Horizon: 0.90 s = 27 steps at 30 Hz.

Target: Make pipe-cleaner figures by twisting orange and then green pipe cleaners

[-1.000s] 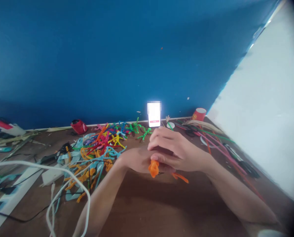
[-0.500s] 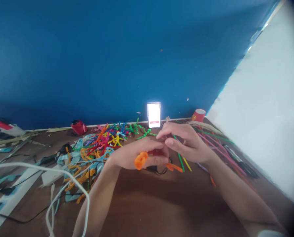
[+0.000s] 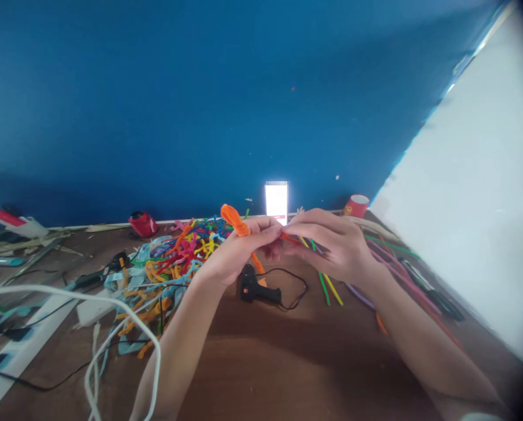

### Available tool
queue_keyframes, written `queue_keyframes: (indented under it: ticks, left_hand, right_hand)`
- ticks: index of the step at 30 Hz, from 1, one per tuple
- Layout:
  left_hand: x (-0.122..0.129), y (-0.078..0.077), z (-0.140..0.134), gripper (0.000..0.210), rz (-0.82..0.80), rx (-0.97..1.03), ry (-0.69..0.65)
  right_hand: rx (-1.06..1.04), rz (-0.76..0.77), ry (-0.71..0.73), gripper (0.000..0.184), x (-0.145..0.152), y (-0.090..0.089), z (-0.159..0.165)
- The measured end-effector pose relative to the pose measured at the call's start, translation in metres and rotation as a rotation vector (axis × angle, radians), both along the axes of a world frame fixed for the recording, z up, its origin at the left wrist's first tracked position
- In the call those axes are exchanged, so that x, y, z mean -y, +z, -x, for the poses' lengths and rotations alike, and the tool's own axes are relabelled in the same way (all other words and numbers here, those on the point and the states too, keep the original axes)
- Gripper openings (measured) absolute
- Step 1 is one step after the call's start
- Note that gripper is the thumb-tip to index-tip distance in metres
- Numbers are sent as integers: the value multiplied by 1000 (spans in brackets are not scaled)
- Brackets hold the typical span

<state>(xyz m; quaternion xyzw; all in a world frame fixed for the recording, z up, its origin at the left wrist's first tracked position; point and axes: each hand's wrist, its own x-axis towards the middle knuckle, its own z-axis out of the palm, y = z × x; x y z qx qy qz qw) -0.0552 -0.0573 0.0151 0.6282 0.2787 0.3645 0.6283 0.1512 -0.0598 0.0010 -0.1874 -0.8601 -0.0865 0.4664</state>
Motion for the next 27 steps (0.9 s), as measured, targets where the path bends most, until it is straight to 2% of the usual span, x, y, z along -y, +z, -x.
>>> queue_keyframes:
  ticks: [3, 8, 13, 16, 18, 19, 22, 24, 25, 27]
  left_hand:
    - [0, -1, 0, 29, 65, 39, 1]
    - [1, -2, 0, 28, 107, 53, -51]
    - [2, -2, 1, 24, -33, -14, -60]
    - [4, -3, -1, 22, -193, -114, 43]
    - [8, -2, -2, 19, -347, -204, 186]
    - [11, -2, -3, 18, -437, -257, 261]
    - [22, 1, -7, 13, -757, -395, 429]
    - [28, 0, -10, 12, -1009, -419, 544]
    - [30, 0, -11, 11, -1118, -429, 606]
    - [30, -1, -10, 10, -1243, -456, 745]
  right_hand:
    - [81, -133, -86, 33, -3, -1, -4]
    - [63, -213, -131, 24, -1, 2, -6]
    - [28, -219, -104, 15, -1, 2, -6]
    - [2, -180, -90, 9, -1, 0, -3]
    - [-29, -37, -83, 5, 1, -1, 1]
    - [-64, 98, -59, 9, 2, -2, 4]
    - [-254, 638, 121, 26, 8, -3, 12]
    - [-380, 901, 248, 32, 11, -3, 18]
    - [-424, 961, 269, 31, 12, -3, 20]
    - [-510, 899, 178, 21, 15, -1, 24]
